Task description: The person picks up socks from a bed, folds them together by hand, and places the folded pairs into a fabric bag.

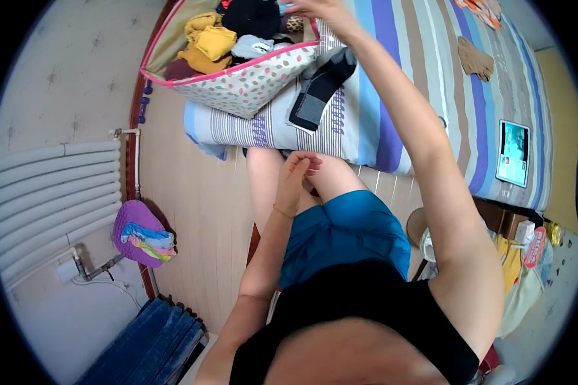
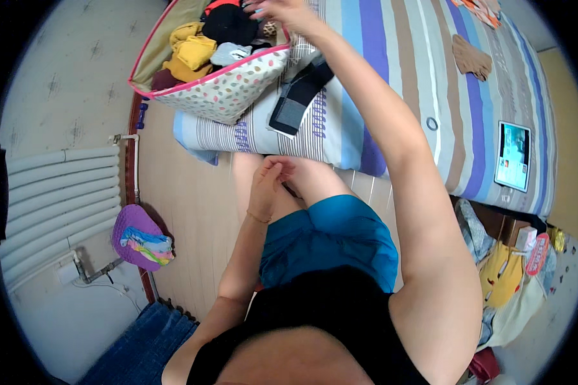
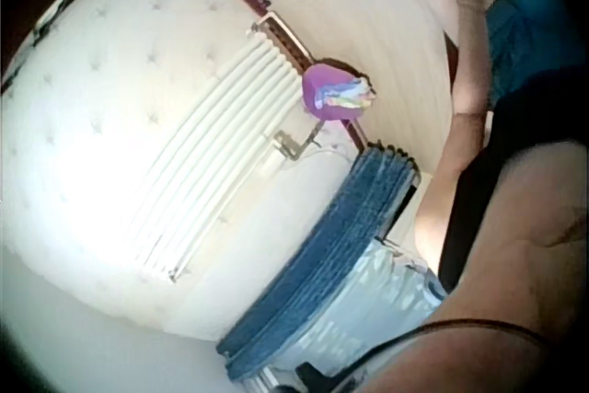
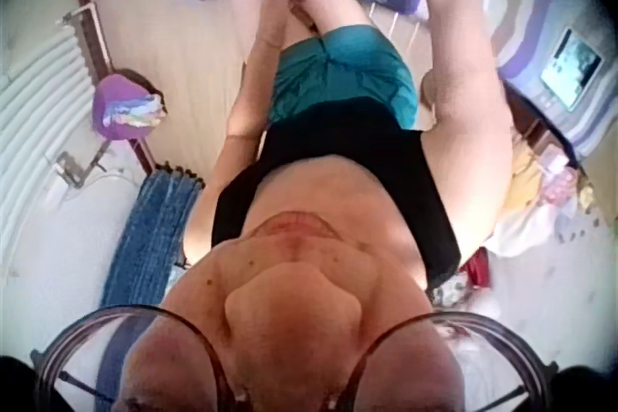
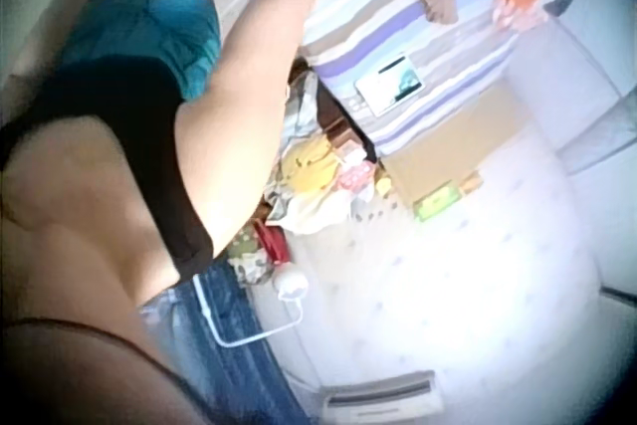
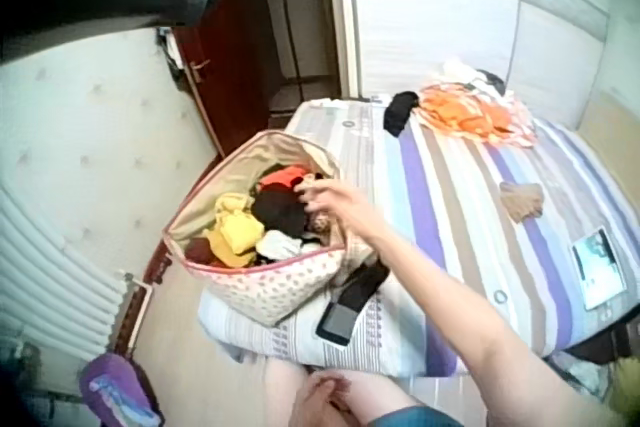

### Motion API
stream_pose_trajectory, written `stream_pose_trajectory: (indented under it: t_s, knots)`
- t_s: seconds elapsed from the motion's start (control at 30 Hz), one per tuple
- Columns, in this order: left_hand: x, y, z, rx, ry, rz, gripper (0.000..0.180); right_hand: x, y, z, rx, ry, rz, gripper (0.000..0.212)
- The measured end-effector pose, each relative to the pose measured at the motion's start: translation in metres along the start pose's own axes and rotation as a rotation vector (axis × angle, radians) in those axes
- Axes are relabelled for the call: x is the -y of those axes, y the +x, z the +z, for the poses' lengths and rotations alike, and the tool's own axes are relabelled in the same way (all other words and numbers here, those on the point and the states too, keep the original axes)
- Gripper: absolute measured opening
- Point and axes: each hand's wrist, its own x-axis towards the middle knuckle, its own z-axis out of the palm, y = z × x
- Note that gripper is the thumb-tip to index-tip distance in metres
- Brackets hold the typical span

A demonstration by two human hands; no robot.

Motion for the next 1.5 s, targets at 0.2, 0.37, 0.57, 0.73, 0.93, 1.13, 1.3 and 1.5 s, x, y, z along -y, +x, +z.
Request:
stream_pose_trajectory:
  t_s: [0.2, 0.37, 0.57, 0.73, 0.93, 1.13, 1.3, 1.5]
  knots:
    - [0.015, 0.015, 0.002, 0.001, 0.014, -0.075, 0.017, -0.055, -0.175, -0.049, -0.734, 0.296, 0.812, 0.028]
    - [0.014, 0.038, 0.018, 0.067, 0.271, 0.022, 0.017, -0.084, -0.175, -0.004, -0.947, 0.547, 1.023, 0.046]
    - [0.032, 0.144, 0.0, -0.492, 1.276, 0.398, 0.052, -0.145, -0.15, -0.021, -0.758, 0.531, 0.962, 0.034]
    - [0.026, 0.16, -0.007, -0.15, 1.208, 0.125, 0.046, -0.112, -0.174, -0.016, -0.795, -0.226, 0.543, 0.031]
    - [0.037, 0.146, 0.003, -0.041, 0.192, -0.172, 0.019, -0.057, -0.211, -0.025, -0.043, -1.059, -0.011, 0.031]
    - [0.037, 0.138, -0.021, -0.097, -0.179, -0.333, 0.023, -0.047, -0.232, -0.027, -0.054, -0.894, 0.108, 0.02]
    - [0.049, 0.133, -0.014, -0.147, -0.343, -0.238, 0.027, -0.079, -0.209, -0.036, -0.077, -0.528, 0.648, 0.034]
    - [0.041, 0.126, -0.001, -0.31, -0.256, -0.14, 0.029, -0.05, -0.187, -0.007, 0.021, -0.819, 0.8, 0.041]
